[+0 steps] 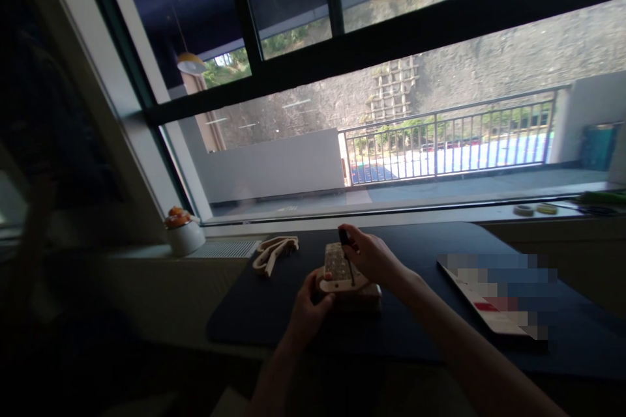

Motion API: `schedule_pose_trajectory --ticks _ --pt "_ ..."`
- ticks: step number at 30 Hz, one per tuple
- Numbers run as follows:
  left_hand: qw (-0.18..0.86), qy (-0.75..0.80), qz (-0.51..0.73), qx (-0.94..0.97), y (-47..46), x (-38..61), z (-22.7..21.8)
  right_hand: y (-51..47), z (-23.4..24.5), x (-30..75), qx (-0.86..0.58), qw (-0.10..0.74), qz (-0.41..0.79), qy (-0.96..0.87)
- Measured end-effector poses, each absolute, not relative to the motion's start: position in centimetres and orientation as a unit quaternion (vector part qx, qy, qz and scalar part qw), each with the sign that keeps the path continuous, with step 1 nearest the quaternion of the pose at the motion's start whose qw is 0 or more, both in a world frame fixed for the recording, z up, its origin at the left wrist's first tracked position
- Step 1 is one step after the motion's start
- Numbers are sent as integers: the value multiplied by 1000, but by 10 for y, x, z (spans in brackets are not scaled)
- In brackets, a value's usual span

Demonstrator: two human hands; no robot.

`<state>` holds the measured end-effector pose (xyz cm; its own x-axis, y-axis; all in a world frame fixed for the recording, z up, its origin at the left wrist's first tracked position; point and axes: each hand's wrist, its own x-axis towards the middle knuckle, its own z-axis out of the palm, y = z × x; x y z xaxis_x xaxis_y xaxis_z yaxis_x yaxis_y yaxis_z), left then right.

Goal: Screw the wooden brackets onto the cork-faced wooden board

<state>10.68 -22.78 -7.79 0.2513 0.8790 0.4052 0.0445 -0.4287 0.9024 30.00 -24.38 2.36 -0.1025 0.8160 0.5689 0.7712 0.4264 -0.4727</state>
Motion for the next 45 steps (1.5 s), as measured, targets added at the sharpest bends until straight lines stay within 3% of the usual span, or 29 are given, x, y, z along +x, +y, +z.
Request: schedule_pose_trajectory --ticks 24,26,31,34,38,45 --pt "433 350 517 651 -228 107 -77 -259 39 294 -566 369 -59 -734" --pt "364 364 547 660 -231 106 -78 -258 39 294 -568 368 -63 -734" --pt "50 365 600 710 -256 107 -74 -259 43 291 -567 359 -66 -739" --pt "25 313 503 805 -271 116 -71 -262 49 290 -565 350 -66 -744" --pt "15 365 409 836 -278 129 -70 -264 56 293 -570 342 -70 -744" --pt "-19 381 417 825 -275 138 -72 -258 56 297 -579 355 -64 -731"
